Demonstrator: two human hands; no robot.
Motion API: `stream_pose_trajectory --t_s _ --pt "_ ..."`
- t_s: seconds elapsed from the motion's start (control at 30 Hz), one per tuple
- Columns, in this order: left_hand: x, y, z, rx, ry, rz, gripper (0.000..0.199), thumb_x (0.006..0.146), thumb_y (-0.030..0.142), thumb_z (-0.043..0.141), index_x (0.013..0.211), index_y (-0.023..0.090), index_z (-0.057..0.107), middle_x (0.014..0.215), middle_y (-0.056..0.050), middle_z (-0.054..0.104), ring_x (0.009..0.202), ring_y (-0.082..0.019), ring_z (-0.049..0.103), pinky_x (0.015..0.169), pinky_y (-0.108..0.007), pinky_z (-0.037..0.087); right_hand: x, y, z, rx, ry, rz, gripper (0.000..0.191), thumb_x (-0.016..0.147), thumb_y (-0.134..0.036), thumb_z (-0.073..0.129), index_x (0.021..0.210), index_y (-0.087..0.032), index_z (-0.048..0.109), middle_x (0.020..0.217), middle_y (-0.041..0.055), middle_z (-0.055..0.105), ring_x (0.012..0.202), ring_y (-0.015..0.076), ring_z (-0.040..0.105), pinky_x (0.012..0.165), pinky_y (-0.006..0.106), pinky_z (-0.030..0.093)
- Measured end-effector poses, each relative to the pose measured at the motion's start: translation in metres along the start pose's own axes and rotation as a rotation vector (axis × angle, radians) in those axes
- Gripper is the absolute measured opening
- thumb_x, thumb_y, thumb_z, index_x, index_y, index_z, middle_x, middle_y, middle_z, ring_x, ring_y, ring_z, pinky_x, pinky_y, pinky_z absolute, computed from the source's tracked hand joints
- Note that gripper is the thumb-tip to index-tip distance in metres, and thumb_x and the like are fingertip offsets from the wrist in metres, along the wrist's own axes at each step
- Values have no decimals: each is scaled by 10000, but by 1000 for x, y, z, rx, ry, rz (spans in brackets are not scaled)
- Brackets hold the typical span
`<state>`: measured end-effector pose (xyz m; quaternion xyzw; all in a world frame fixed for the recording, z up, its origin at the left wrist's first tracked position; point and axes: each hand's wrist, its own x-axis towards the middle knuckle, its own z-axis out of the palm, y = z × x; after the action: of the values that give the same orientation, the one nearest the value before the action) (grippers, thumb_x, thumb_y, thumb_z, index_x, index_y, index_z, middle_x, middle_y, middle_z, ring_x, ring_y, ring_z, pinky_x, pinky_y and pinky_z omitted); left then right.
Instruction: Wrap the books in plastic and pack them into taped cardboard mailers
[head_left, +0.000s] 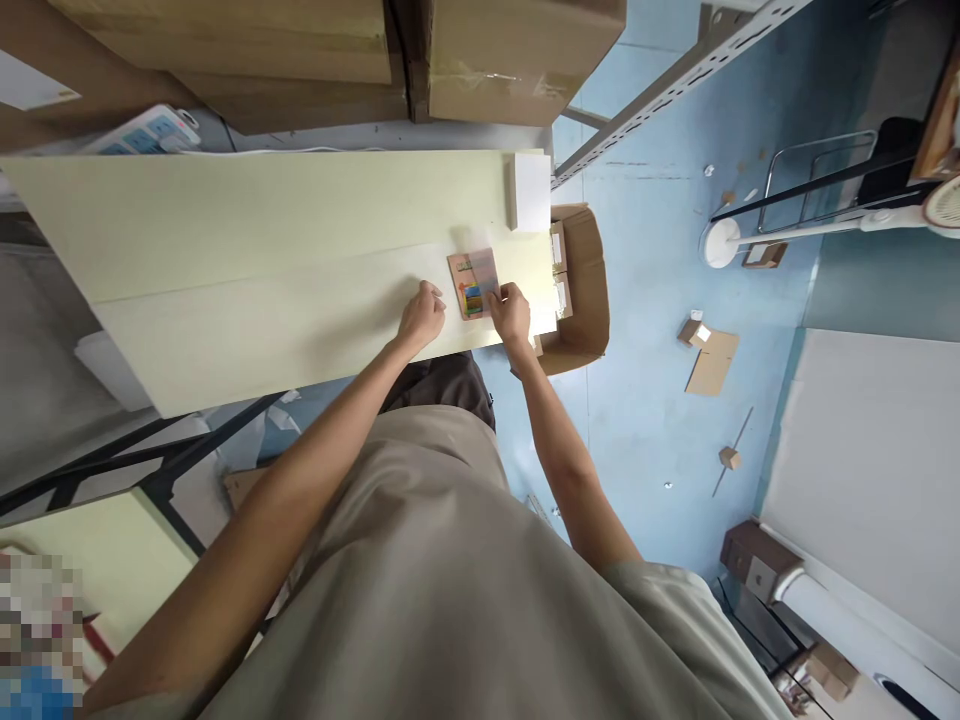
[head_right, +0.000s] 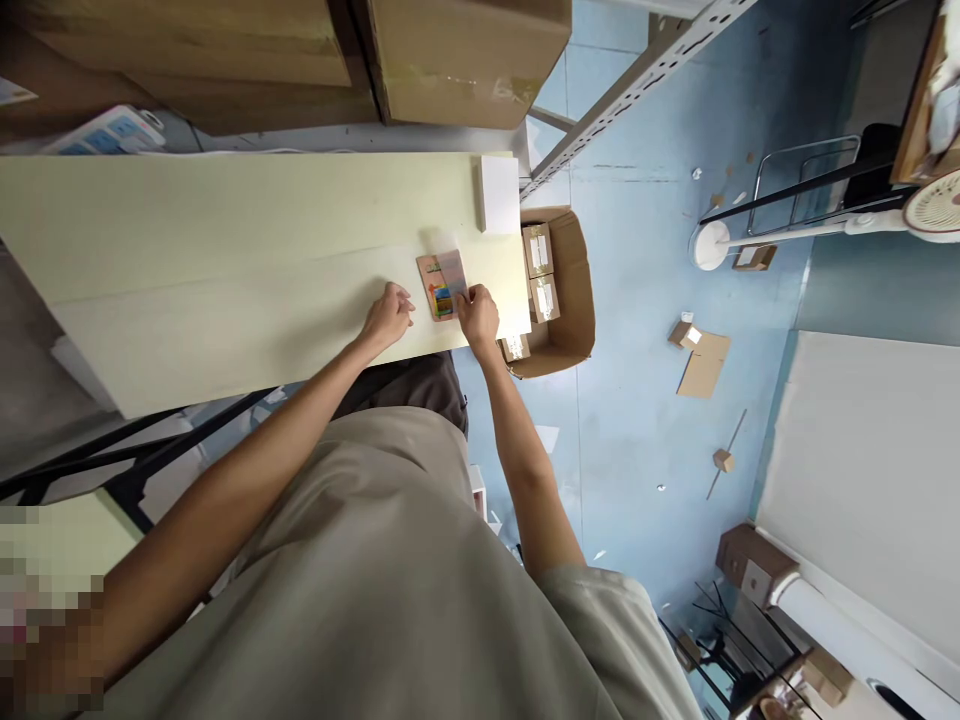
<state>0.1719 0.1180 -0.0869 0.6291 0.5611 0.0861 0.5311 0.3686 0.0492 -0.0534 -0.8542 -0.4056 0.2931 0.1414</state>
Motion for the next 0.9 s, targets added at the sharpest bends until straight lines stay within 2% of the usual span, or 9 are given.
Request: stream_pose_trajectory --t_s 0.07,0.13,0.27,0.33,0.4,0.5,0.63,0.77,0.9 --pt "-9 -7 -3 -64 -4 -7 266 954 175 580 1208 221 643 1033 -94 777 896 -245 734 941 -412 579 -8 -8 -5 -37 40 -4 153 1071 -361 545 969 -247 546 1073 78 705 929 236 656 839 346 497" --pt "-17 -3 -3 -139 -2 27 169 974 231 581 1114 220 674 1045 -84 784 915 -229 740 919 -375 591 -17 -18 -6 -76 77 -10 150 1089 -360 505 996 -248 542 1101 83 683 959 239 659 836 347 501" --pt "-22 28 2 -315 48 153 234 1033 404 574 991 211 700 1032 -84 799 972 -220 763 912 -325 588 -36 -39 5 -178 78 -80 188 1132 -355 421 1100 -235 562 1182 112 656 1038 257 669 839 357 536" --pt "-20 42 3 -331 128 148 226 990 433 666 1018 210 692 1033 -82 798 965 -220 767 910 -321 584 -44 -47 16 -240 38 -138 213 1144 -333 399 1152 -216 577 1224 139 649 1094 277 669 860 376 562" --pt "-15 48 2 -278 216 88 200 923 374 751 1003 209 671 1019 -81 789 953 -226 762 909 -328 578 -52 -53 28 -296 -22 -193 232 1145 -282 383 1201 -197 591 1263 163 641 1134 292 667 900 401 584" --pt "-5 36 -1 -204 304 -8 113 879 234 728 938 214 634 991 -81 772 948 -228 744 914 -339 567 -61 -58 44 -361 -117 -281 292 1124 -187 365 1289 -183 605 1326 185 630 1198 302 650 980 437 592" --pt "4 2 -5 -240 311 -76 50 860 185 651 862 216 612 881 -60 742 865 -206 707 825 -306 553 -71 -59 58 -420 -205 -402 420 1095 -141 387 1477 -181 556 1437 205 597 1295 320 610 1067 480 574" --pt "4 -16 -4 -267 304 -91 66 876 217 620 810 209 626 764 -35 689 773 -192 662 752 -290 524 -78 -57 61 -436 -236 -478 491 1102 -215 447 1588 -152 474 1546 212 544 1361 345 567 1093 493 571" --pt "4 -14 0 -241 336 -107 82 883 264 650 851 195 682 800 -45 715 795 -202 673 784 -298 514 -77 -52 54 -356 -248 -473 503 1118 -355 503 1579 -155 486 1562 190 541 1372 314 559 1098 438 582"
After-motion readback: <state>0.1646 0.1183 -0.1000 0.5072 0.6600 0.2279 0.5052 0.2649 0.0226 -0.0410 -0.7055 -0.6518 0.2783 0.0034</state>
